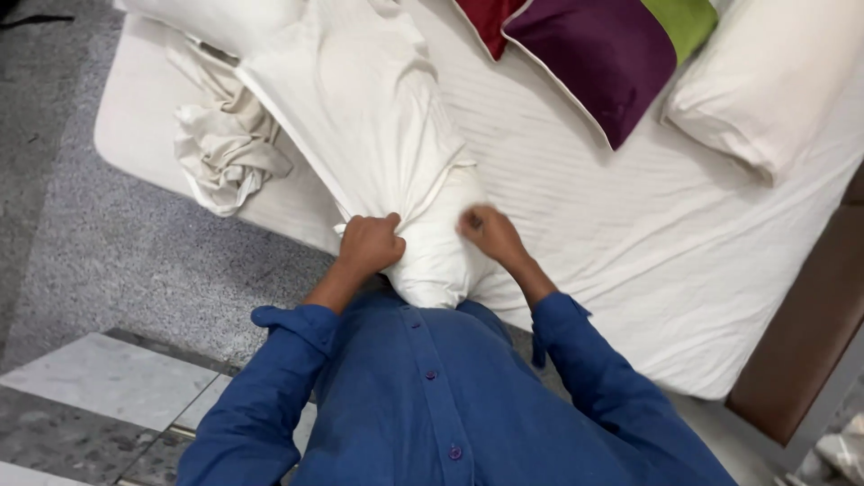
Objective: The person inserts a white pillow into a white pillowcase on a bed, smoothing the fabric and adjusting the corners. They then arrange the pillow on the bed alongside other decorative pillows.
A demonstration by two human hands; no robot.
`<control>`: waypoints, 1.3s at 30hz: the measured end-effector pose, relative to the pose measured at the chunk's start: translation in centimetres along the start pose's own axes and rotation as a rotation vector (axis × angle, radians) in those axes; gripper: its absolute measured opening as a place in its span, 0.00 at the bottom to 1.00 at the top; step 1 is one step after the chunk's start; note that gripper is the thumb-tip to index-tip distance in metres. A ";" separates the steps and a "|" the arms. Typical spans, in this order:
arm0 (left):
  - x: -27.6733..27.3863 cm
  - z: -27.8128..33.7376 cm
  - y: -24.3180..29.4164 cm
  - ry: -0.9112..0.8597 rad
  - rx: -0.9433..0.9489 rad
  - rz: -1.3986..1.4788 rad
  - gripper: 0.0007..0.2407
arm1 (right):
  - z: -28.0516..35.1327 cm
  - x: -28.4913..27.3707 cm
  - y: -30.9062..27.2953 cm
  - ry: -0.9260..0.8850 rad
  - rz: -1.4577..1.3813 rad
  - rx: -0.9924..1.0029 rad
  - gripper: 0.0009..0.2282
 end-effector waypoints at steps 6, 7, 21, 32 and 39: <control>-1.0 0.2 2.9 0.116 0.162 0.033 0.06 | -6.8 -2.1 -4.6 0.341 -0.076 -0.310 0.22; -1.0 0.1 3.3 0.130 0.225 0.044 0.05 | -8.2 -1.9 -4.8 0.350 -0.099 -0.317 0.24; 6.4 8.1 -7.0 0.313 -0.232 0.079 0.09 | -6.4 -0.2 5.2 0.299 -0.343 -0.310 0.09; 18.7 4.8 -10.9 0.042 -0.518 0.445 0.21 | -7.1 0.0 11.8 0.347 -0.224 0.138 0.19; 14.9 3.1 -10.9 0.278 -0.593 1.006 0.28 | -10.6 0.4 12.3 -0.024 -0.763 0.216 0.25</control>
Point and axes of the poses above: each hand's wrist, its own z-axis away from the middle knuckle, its own x-axis out of the palm, y = z × x, the point moved 6 cm from there along -z, towards the middle knuckle, and after that the axes turned 12 degrees about x, right-handed, at the moved point
